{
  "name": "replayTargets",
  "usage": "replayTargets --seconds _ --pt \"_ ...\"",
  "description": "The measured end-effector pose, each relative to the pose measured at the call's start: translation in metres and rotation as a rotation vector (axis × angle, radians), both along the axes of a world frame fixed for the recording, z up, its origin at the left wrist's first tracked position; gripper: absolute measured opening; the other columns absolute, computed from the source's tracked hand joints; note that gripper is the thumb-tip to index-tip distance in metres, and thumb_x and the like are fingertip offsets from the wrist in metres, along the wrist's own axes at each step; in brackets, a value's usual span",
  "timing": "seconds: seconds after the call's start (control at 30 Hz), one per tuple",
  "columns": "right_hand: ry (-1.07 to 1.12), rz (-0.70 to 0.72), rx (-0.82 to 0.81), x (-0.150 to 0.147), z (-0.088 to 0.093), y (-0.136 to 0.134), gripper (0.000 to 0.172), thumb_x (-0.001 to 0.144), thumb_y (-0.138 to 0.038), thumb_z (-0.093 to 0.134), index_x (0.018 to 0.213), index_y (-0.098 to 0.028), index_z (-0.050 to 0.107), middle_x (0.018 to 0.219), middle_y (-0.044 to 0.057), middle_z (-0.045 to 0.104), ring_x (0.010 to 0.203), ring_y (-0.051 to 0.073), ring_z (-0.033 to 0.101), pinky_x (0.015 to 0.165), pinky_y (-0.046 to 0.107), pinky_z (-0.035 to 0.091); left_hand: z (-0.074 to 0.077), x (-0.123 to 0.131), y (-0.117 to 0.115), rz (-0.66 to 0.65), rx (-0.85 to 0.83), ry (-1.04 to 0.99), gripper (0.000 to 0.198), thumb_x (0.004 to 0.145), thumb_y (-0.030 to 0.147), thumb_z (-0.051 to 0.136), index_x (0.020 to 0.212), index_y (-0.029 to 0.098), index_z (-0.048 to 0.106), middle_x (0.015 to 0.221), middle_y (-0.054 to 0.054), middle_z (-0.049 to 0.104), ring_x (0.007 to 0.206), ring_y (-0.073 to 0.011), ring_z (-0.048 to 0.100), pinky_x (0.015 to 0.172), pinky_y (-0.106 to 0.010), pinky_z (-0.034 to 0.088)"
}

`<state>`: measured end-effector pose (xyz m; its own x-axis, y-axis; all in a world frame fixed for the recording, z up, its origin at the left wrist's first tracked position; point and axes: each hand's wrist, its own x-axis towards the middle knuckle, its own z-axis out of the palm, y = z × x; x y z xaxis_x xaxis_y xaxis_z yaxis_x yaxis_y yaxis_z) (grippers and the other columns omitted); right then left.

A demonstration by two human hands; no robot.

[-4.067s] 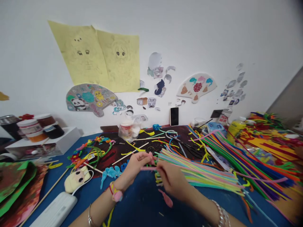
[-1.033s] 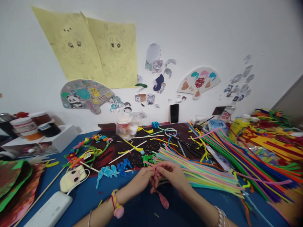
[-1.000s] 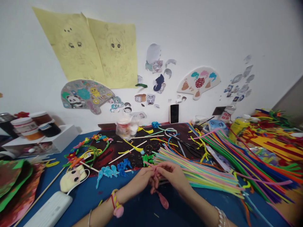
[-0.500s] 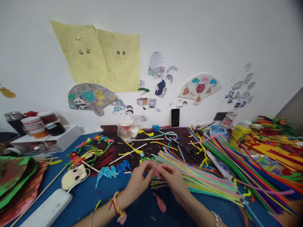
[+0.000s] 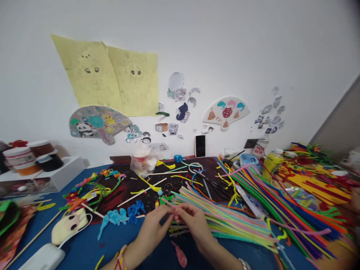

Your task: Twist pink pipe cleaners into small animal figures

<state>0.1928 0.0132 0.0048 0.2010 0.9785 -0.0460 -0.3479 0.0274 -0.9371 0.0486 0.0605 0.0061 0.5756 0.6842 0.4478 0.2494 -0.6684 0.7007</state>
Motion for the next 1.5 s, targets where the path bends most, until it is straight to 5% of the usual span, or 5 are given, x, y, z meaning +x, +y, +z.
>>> replayTargets --seconds 0.23,0.4,0.83,1.3,1.5 --pt "-0.089 0.202 0.022 0.006 0.011 0.022 0.028 0.059 -0.039 0.074 0.064 -0.012 0.065 0.055 -0.001 0.061 0.050 0.009 0.055 0.055 0.022 0.046 -0.006 0.001 0.002 0.102 -0.322 -0.075 0.015 0.081 0.029 0.054 0.075 0.018 0.063 0.078 -0.004 0.069 0.072 -0.0185 0.065 0.069 -0.025 0.050" --pt "-0.031 0.246 -0.023 0.007 0.000 0.034 0.031 0.058 -0.040 0.074 0.062 -0.012 0.062 0.051 -0.001 0.060 0.047 0.009 0.055 0.053 0.022 0.047 -0.021 -0.002 0.009 0.230 -0.287 -0.064 0.014 0.078 0.032 0.059 0.076 0.019 0.066 0.081 -0.003 0.069 0.076 -0.0186 0.065 0.072 -0.023 0.050" --pt "0.024 0.339 -0.043 0.023 -0.016 0.049 0.022 0.061 -0.027 0.070 0.074 -0.009 0.067 0.062 0.004 0.065 0.053 0.011 0.057 0.056 0.023 0.046 -0.033 0.005 0.014 0.181 -0.590 -0.063 0.023 0.076 0.037 0.061 0.071 0.016 0.068 0.074 -0.005 0.071 0.069 -0.0179 0.065 0.064 -0.021 0.051" --pt "-0.093 0.300 -0.038 0.024 -0.016 0.048 0.016 0.067 -0.019 0.062 0.076 -0.008 0.070 0.057 0.004 0.063 0.052 0.012 0.057 0.053 0.022 0.046 -0.030 0.002 0.015 0.229 0.060 0.117 0.007 0.079 0.019 0.058 0.083 0.021 0.064 0.076 0.000 0.067 0.072 -0.0121 0.063 0.066 -0.015 0.049" --pt "-0.057 0.284 -0.044 0.021 -0.019 0.049 0.015 0.067 -0.020 0.064 0.075 -0.008 0.067 0.056 0.003 0.064 0.051 0.011 0.058 0.053 0.021 0.047 -0.028 0.002 0.015 0.270 0.073 0.120 0.006 0.081 0.020 0.057 0.081 0.021 0.063 0.084 -0.002 0.067 0.082 -0.0132 0.063 0.070 -0.016 0.050"
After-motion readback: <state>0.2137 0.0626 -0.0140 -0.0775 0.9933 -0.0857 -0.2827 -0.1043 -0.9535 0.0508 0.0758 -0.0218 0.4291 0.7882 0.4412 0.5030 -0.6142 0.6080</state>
